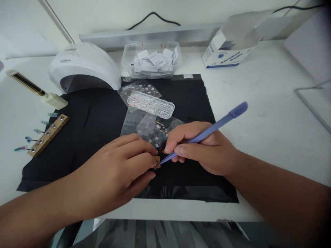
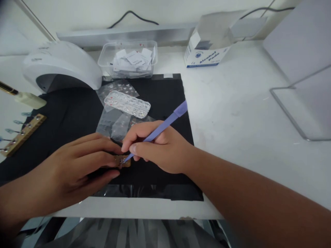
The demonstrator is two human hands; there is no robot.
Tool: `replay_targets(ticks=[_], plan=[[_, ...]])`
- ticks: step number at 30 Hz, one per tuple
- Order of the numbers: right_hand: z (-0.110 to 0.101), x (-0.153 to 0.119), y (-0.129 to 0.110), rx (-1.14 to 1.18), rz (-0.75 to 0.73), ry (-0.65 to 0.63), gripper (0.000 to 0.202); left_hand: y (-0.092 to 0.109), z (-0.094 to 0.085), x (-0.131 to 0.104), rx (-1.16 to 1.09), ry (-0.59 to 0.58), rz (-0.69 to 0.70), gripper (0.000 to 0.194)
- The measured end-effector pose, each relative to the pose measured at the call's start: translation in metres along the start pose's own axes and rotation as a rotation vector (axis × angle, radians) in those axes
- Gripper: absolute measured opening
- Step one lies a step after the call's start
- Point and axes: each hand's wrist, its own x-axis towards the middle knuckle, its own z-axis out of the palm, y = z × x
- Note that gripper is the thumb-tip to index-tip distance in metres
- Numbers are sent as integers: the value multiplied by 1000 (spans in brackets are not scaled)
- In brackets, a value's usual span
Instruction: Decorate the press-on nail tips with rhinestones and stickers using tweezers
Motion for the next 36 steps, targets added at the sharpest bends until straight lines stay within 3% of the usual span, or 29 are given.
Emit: replay_targets(ticks=[17, 36], plan=[[0, 2, 1, -5, 8, 0, 17, 0, 2, 1, -30, -4, 42, 14], [0, 1, -1, 19, 24, 9, 17, 0, 4, 0, 50, 35, 84, 9]])
